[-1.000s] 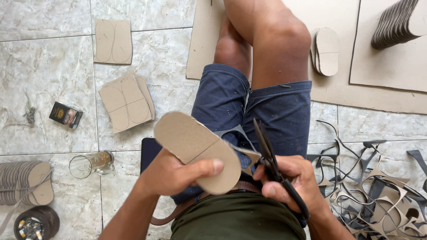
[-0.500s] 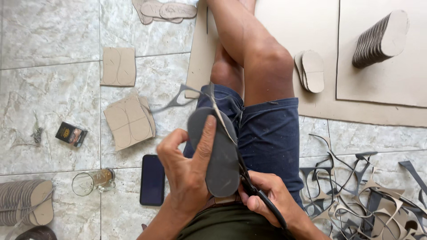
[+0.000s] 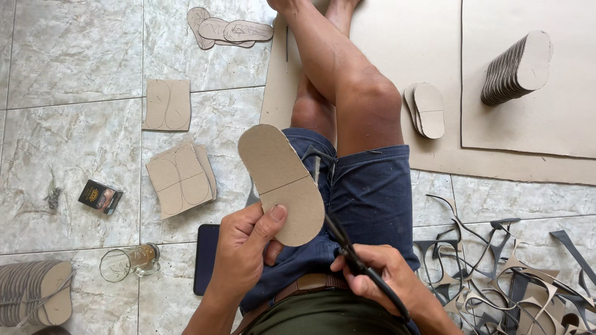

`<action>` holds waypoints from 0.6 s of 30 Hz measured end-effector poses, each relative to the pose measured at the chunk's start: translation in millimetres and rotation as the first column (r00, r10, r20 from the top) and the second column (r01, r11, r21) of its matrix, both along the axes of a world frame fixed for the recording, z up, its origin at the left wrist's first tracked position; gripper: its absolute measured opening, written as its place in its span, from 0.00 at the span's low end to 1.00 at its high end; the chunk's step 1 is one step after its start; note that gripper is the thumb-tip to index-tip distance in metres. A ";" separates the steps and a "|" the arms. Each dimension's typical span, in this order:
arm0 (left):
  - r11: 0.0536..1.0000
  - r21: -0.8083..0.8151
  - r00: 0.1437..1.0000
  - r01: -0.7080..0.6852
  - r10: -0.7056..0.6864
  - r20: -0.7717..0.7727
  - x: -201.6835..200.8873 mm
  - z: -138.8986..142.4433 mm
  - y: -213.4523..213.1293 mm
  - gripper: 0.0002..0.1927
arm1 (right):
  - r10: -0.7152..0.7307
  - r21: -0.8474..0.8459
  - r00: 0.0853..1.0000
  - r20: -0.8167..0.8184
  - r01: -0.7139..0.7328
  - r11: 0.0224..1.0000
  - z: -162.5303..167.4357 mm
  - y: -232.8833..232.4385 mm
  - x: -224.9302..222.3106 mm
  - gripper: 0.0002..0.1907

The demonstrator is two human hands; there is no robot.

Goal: The person lies on the floor and cuts sandal sole shapes out of cardboard sheets with scissors, following drawn outlines. They trim around each outline, set finished cutouts onto a growing stack, and pick up new marked cardboard pieces to continue cutting.

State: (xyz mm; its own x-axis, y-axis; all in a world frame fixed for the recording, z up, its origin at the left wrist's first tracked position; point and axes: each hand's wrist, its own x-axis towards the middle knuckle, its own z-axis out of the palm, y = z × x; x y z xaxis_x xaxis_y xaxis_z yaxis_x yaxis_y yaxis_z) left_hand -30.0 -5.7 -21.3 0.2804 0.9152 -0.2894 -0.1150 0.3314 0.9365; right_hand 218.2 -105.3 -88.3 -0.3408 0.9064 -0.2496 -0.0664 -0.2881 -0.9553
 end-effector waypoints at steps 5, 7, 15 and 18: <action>0.997 0.042 0.997 0.070 -0.072 0.034 3.4 -3.6 -5.5 0.17 | -0.080 0.043 0.994 -0.079 0.083 0.996 7.3 6.4 -15.6 0.34; 0.995 0.031 0.993 0.098 -0.100 0.059 6.1 -4.1 -9.3 0.17 | -0.122 0.041 0.988 -0.091 0.126 0.991 11.4 8.6 -19.4 0.35; 0.995 -0.001 0.993 0.098 -0.098 0.062 8.9 -13.1 -17.7 0.16 | -0.227 0.118 0.923 0.311 0.199 0.973 9.1 11.4 -11.8 0.28; 0.993 -0.042 0.991 0.113 -0.110 0.075 9.3 -13.1 -20.0 0.16 | -0.233 0.059 0.876 0.422 0.230 0.971 6.3 10.3 -5.6 0.21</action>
